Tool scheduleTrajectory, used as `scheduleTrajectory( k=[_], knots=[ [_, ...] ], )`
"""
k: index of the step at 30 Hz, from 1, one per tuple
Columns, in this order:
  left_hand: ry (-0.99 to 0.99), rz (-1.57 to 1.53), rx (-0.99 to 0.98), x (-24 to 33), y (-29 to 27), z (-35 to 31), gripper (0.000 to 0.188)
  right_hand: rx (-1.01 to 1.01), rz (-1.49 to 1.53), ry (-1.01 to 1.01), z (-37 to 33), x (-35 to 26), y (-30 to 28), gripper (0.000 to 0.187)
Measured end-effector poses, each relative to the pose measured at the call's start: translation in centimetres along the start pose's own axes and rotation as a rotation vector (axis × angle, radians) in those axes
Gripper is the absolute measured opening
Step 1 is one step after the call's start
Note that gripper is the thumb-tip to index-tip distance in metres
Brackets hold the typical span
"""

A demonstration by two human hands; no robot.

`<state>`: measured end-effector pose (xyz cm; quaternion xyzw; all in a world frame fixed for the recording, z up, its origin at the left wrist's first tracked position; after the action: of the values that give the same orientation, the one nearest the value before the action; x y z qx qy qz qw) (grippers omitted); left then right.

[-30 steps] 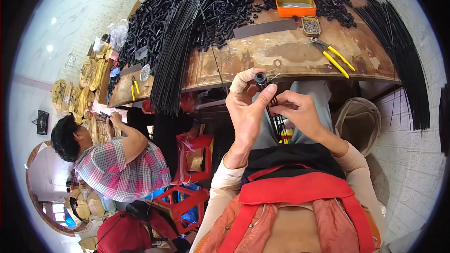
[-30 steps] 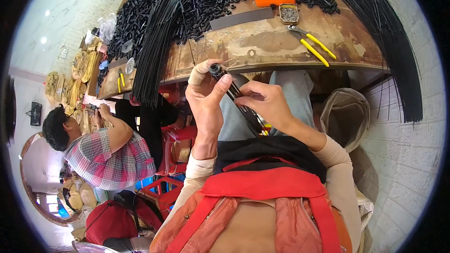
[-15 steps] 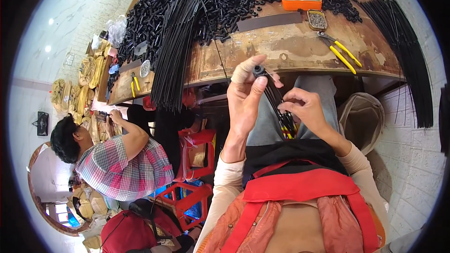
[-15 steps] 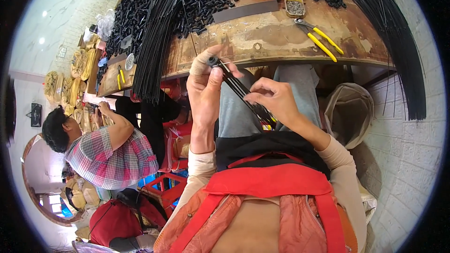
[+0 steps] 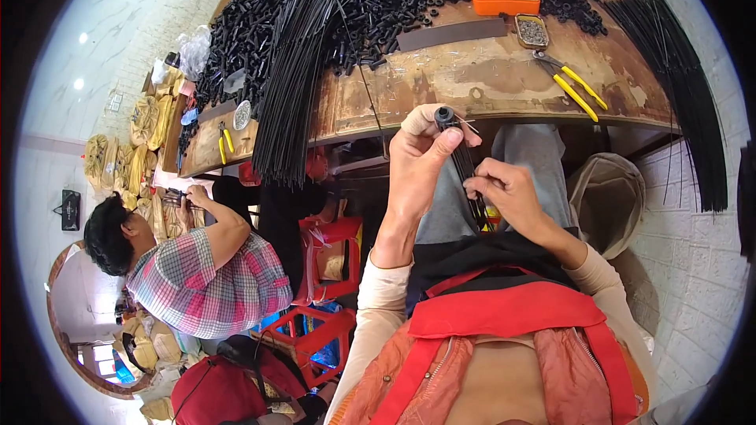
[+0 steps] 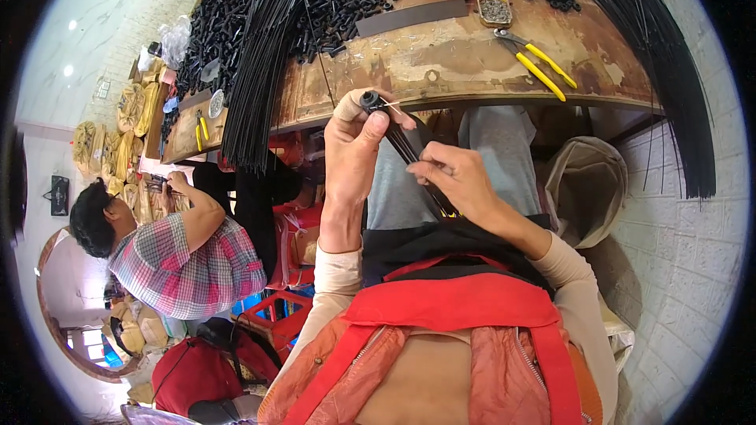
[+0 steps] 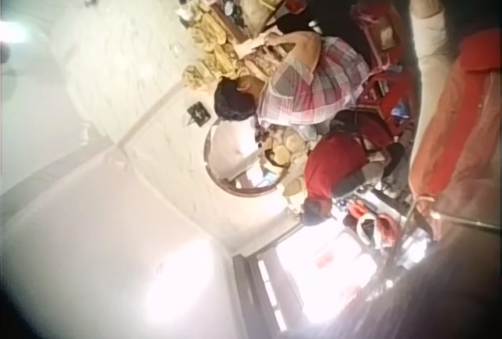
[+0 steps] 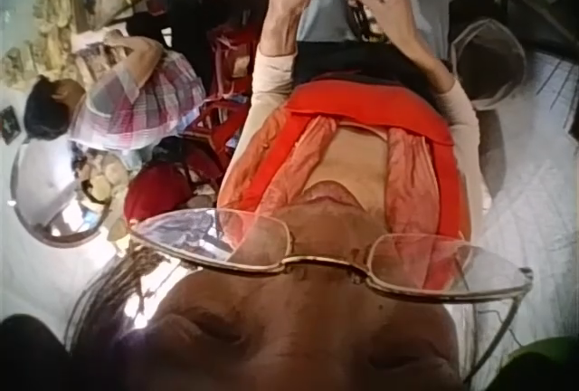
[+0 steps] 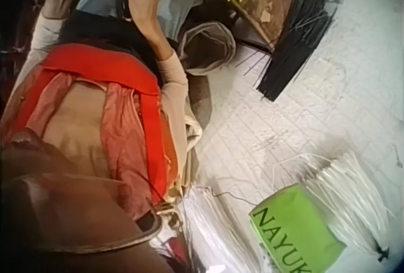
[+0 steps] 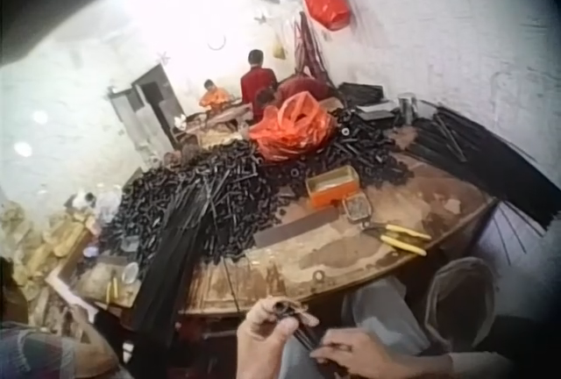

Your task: Assembling hair brushes by inserting bundles of bristles into plastic components using pliers.

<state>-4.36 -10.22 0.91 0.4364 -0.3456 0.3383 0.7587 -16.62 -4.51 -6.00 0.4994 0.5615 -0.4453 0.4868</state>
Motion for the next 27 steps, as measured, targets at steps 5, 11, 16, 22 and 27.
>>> scheduleTrajectory(
  k=[5, 11, 16, 22, 27],
  knots=[
    [0.154, 0.374, -0.039, 1.5, 2.0, 0.0, 0.027, -0.022, -0.053, 0.093, 0.4, -2.0, -0.9, 0.018],
    [0.203, 0.489, -0.037, 0.4, 3.1, -0.1, 0.028, -0.008, -0.064, 0.054, 1.0, -1.0, -1.2, 0.016],
    [0.262, 0.570, 0.068, 1.9, 3.3, 0.1, 0.019, 0.110, -0.687, -0.485, -0.3, -3.3, -1.8, 0.010],
    [0.302, 0.524, 0.107, 1.2, 2.6, 1.7, 0.018, 0.643, -1.169, -0.481, 2.4, -5.7, -12.8, 0.023],
    [0.001, 0.178, -0.161, -4.1, 2.6, 2.6, 0.020, 0.754, -1.243, -0.283, 6.0, -3.1, -18.7, 0.038]
  ],
)
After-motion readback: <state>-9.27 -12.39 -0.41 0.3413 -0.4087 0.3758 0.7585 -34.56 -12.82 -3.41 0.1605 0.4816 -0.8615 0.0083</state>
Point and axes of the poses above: each hand's wrist, its own z-axis towards the middle knuckle, its own y-axis out of the palm, x = y × z, the point moved 7 cm from there along z, towards the middle knuckle, and after that the axes turned 12 degrees about y, right-handed, at the moved point
